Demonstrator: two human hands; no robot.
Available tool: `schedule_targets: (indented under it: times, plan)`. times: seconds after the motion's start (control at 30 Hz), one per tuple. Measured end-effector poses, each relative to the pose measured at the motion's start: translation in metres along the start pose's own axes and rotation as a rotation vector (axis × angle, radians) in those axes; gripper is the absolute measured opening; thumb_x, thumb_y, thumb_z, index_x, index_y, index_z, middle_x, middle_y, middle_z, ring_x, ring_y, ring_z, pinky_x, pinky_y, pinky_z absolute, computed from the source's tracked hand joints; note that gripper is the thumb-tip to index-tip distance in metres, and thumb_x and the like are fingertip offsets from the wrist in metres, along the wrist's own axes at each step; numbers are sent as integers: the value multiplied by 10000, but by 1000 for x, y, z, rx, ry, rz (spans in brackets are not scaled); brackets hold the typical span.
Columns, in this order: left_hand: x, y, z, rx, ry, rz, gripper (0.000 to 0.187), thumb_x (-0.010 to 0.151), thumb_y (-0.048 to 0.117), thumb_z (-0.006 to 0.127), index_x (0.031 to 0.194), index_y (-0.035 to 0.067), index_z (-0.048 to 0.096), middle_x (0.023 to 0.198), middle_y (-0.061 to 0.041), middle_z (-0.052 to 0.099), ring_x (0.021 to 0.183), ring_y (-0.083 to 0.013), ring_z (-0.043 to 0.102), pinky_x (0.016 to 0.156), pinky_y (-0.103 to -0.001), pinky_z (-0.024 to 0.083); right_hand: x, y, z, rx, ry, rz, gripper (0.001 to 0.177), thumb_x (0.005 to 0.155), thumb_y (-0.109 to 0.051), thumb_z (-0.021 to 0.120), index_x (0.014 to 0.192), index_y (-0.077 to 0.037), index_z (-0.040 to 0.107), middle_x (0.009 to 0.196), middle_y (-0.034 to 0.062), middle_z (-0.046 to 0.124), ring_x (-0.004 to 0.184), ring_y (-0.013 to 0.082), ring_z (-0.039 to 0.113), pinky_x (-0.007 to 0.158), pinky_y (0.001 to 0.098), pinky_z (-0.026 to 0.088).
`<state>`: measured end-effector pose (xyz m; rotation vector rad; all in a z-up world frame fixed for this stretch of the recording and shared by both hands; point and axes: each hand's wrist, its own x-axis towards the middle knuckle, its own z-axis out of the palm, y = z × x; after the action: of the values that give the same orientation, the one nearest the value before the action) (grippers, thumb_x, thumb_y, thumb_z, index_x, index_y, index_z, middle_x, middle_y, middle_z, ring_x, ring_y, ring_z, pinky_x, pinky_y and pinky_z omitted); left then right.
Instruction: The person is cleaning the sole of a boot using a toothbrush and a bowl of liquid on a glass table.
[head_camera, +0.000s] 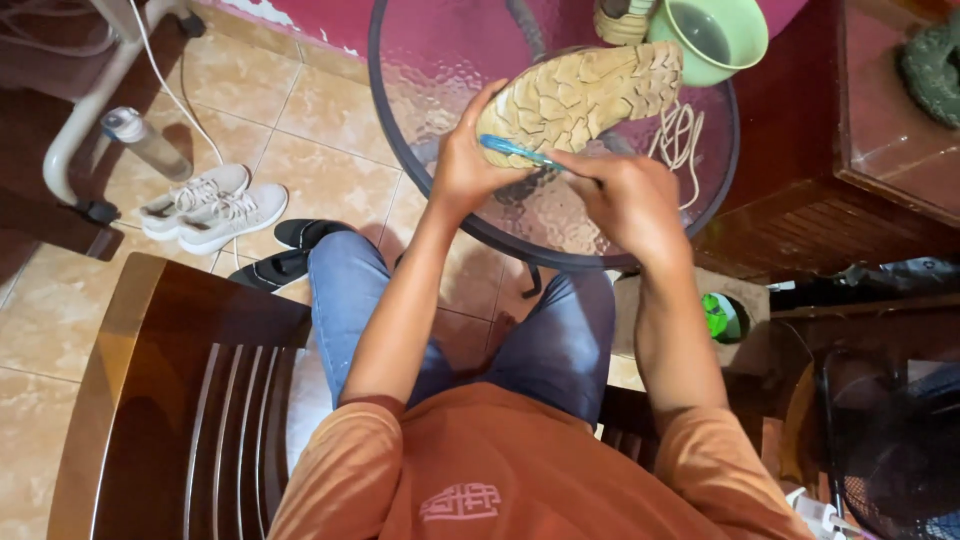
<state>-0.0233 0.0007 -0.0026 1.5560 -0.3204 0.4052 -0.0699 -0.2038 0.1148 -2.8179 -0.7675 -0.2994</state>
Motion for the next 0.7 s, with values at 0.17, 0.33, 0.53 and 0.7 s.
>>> schedule_targets:
  times: [0.17,0.33,0.53,0.7]
  plan:
    - [1,-1,-1,-79,-8,-22,974,655,122,1001,1481,181,488,1399,-43,666,1272,-144,628,1074,-278,539,8,30,-31,-38,-139,68,280,1026,-245,681,1280,-338,755,902,-35,791,452,110,465,441,298,311]
    - [5,-6,-4,-21,-26,-2,980,670,143,1004,1489,171,467,1440,-84,632,1319,-210,618,1096,-328,542,18,20,-21,-235,-33,-66,217,1024,-263,727,1226,-310,794,920,-67,811,508,88,617,359,283,408]
    - [7,0,-5,-110,-16,9,988,658,121,1026,1480,146,478,1417,-83,644,1330,-209,599,1132,-343,536,23,34,-32,-200,-151,-152,372,1042,-135,691,1347,-341,749,613,-98,691,429,89,371,415,297,268]
    - [2,0,-4,-121,-17,-58,977,668,92,1005,1489,171,481,1434,-60,646,1281,-141,623,1074,-281,554,42,18,-4,-167,-48,-233,230,1049,-271,694,1255,-311,788,976,-29,812,667,159,720,387,341,428]
